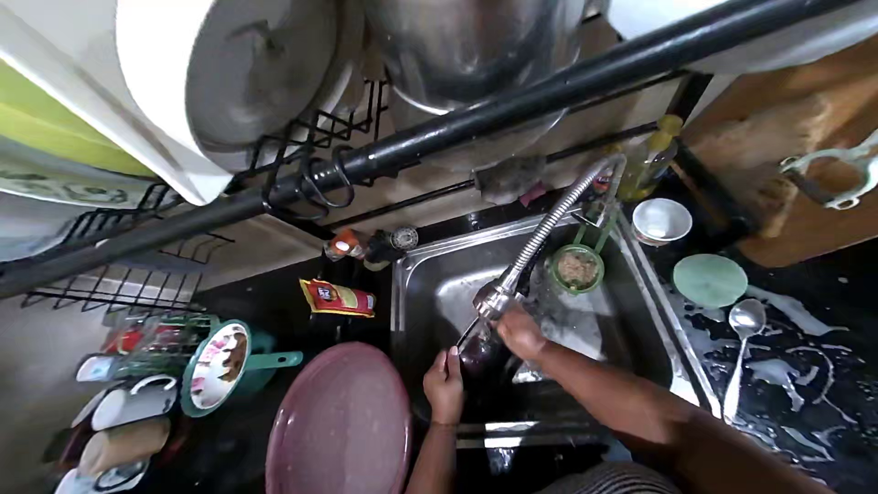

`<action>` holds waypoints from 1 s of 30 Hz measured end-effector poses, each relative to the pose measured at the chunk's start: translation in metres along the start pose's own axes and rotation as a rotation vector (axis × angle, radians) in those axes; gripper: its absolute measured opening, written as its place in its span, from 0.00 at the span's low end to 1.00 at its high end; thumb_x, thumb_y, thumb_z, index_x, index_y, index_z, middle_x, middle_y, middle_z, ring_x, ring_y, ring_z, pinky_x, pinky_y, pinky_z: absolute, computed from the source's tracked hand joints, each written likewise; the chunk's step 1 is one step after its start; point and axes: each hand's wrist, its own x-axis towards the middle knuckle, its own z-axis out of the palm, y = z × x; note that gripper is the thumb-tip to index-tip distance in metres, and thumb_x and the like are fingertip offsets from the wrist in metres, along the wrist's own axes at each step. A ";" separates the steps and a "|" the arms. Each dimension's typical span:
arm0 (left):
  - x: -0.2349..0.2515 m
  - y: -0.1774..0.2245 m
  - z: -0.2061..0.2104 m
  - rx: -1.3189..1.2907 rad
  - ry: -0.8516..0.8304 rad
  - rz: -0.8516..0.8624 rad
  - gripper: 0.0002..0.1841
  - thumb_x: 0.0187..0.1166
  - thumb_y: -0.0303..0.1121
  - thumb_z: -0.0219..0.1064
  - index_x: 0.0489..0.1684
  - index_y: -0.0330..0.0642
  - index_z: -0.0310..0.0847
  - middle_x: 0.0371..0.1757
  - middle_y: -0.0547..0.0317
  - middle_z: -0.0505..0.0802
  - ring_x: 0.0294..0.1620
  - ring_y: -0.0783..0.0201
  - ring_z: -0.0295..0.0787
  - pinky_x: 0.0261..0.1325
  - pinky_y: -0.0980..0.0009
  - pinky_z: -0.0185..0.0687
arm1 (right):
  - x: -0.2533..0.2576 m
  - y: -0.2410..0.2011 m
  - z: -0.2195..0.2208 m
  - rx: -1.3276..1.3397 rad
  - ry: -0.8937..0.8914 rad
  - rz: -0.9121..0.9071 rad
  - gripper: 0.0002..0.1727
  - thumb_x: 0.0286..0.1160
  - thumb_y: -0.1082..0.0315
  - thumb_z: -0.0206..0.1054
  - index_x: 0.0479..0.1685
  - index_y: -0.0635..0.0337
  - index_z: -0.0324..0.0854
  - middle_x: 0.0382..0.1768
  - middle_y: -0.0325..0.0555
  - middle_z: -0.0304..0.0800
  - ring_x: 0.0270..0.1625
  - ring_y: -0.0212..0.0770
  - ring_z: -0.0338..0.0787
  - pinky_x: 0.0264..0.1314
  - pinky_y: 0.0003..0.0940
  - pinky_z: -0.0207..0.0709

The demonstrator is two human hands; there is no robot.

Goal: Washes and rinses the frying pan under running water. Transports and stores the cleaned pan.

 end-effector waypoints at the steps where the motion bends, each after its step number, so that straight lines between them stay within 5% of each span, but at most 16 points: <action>1: 0.000 -0.001 0.000 -0.001 0.006 0.006 0.21 0.88 0.37 0.57 0.38 0.25 0.88 0.27 0.42 0.89 0.33 0.49 0.88 0.45 0.45 0.81 | 0.011 0.002 -0.005 0.038 -0.018 0.137 0.28 0.92 0.69 0.47 0.88 0.67 0.63 0.90 0.57 0.63 0.95 0.52 0.56 0.98 0.48 0.37; 3: 0.000 0.000 0.000 -0.009 0.003 0.008 0.21 0.88 0.38 0.57 0.38 0.26 0.88 0.27 0.44 0.89 0.32 0.51 0.87 0.44 0.47 0.80 | 0.031 0.001 -0.011 -0.014 -0.102 0.299 0.28 0.94 0.67 0.43 0.91 0.64 0.60 0.92 0.54 0.60 0.97 0.50 0.48 0.98 0.50 0.23; 5: 0.000 -0.001 0.002 -0.024 0.019 -0.003 0.21 0.86 0.40 0.59 0.35 0.28 0.89 0.26 0.46 0.89 0.31 0.53 0.88 0.43 0.47 0.81 | 0.026 -0.027 -0.010 -0.098 -0.173 0.325 0.30 0.94 0.60 0.45 0.91 0.64 0.59 0.92 0.56 0.57 0.97 0.53 0.46 0.98 0.50 0.29; 9: -0.001 -0.012 0.005 -0.233 0.109 -0.048 0.18 0.80 0.37 0.69 0.18 0.37 0.84 0.17 0.66 0.83 0.21 0.77 0.78 0.32 0.74 0.78 | -0.011 -0.018 0.047 -0.240 0.089 -0.235 0.28 0.88 0.54 0.55 0.84 0.52 0.75 0.87 0.48 0.71 0.91 0.51 0.66 0.94 0.58 0.50; 11: -0.002 -0.020 0.002 -0.389 0.132 -0.085 0.18 0.79 0.32 0.68 0.13 0.40 0.80 0.14 0.72 0.80 0.18 0.82 0.76 0.29 0.80 0.76 | -0.015 0.002 0.052 -0.196 0.257 -0.291 0.30 0.83 0.50 0.60 0.81 0.54 0.78 0.84 0.58 0.73 0.89 0.60 0.68 0.91 0.71 0.48; 13: -0.005 -0.027 0.002 -0.475 0.136 -0.148 0.18 0.80 0.30 0.66 0.13 0.39 0.80 0.15 0.71 0.82 0.19 0.81 0.78 0.29 0.79 0.78 | -0.010 0.019 0.044 -0.026 0.364 -0.076 0.45 0.78 0.43 0.64 0.85 0.71 0.66 0.88 0.79 0.52 0.91 0.77 0.52 0.92 0.73 0.37; 14: -0.006 -0.030 0.005 -0.514 0.121 -0.180 0.18 0.82 0.30 0.64 0.15 0.38 0.81 0.16 0.70 0.84 0.20 0.81 0.80 0.31 0.79 0.80 | -0.002 0.028 0.037 0.071 0.375 0.057 0.54 0.75 0.38 0.63 0.91 0.74 0.52 0.92 0.79 0.40 0.94 0.74 0.46 0.95 0.66 0.39; 15: -0.006 -0.034 0.009 -0.557 0.102 -0.193 0.16 0.82 0.30 0.62 0.19 0.36 0.84 0.18 0.70 0.86 0.22 0.81 0.82 0.33 0.78 0.82 | 0.006 0.034 0.029 0.183 0.360 0.164 0.59 0.74 0.38 0.65 0.94 0.73 0.41 0.93 0.74 0.38 0.95 0.68 0.47 0.95 0.58 0.46; 17: -0.006 -0.039 0.014 -0.600 0.075 -0.185 0.15 0.81 0.30 0.61 0.24 0.35 0.86 0.20 0.70 0.88 0.23 0.82 0.84 0.34 0.80 0.84 | 0.022 0.037 0.013 0.352 0.287 0.292 0.58 0.75 0.47 0.70 0.95 0.69 0.37 0.88 0.68 0.61 0.88 0.57 0.68 0.89 0.50 0.62; 19: -0.007 -0.038 0.010 -0.545 0.037 -0.194 0.15 0.82 0.30 0.61 0.24 0.32 0.86 0.21 0.69 0.88 0.25 0.83 0.83 0.37 0.81 0.83 | 0.031 0.032 -0.001 0.416 0.228 0.357 0.40 0.84 0.56 0.66 0.89 0.69 0.55 0.73 0.66 0.80 0.75 0.52 0.83 0.82 0.47 0.72; 21: -0.007 -0.030 0.001 -0.444 -0.070 -0.239 0.16 0.85 0.32 0.62 0.29 0.30 0.87 0.23 0.64 0.89 0.26 0.80 0.84 0.40 0.77 0.84 | 0.041 0.026 -0.012 0.379 0.205 0.397 0.28 0.90 0.57 0.59 0.78 0.70 0.69 0.59 0.64 0.88 0.64 0.52 0.89 0.73 0.48 0.77; 23: -0.001 -0.018 -0.006 -0.300 -0.203 -0.267 0.17 0.88 0.38 0.62 0.43 0.29 0.88 0.33 0.53 0.91 0.36 0.69 0.87 0.49 0.67 0.85 | 0.045 0.021 -0.020 0.286 0.148 0.390 0.28 0.91 0.54 0.58 0.75 0.70 0.72 0.55 0.64 0.89 0.62 0.54 0.89 0.72 0.50 0.77; 25: 0.013 0.002 -0.009 -0.147 -0.278 -0.200 0.20 0.89 0.41 0.60 0.51 0.27 0.86 0.42 0.42 0.92 0.47 0.55 0.89 0.59 0.54 0.83 | 0.054 0.012 -0.025 0.141 0.054 0.333 0.31 0.89 0.50 0.58 0.78 0.67 0.71 0.59 0.64 0.89 0.67 0.56 0.88 0.76 0.54 0.76; 28: 0.023 0.045 0.006 0.021 -0.339 -0.157 0.22 0.94 0.39 0.52 0.53 0.25 0.84 0.44 0.36 0.91 0.51 0.45 0.89 0.62 0.47 0.80 | 0.052 -0.007 -0.013 -0.034 -0.008 0.310 0.36 0.84 0.48 0.63 0.85 0.61 0.66 0.72 0.61 0.83 0.77 0.56 0.82 0.82 0.53 0.71; 30: 0.028 0.064 0.019 0.052 -0.306 -0.180 0.20 0.93 0.35 0.50 0.55 0.27 0.85 0.48 0.35 0.92 0.56 0.43 0.90 0.67 0.45 0.79 | 0.040 -0.029 -0.004 -0.134 0.025 0.279 0.48 0.82 0.41 0.62 0.95 0.60 0.50 0.91 0.62 0.58 0.92 0.58 0.61 0.94 0.52 0.52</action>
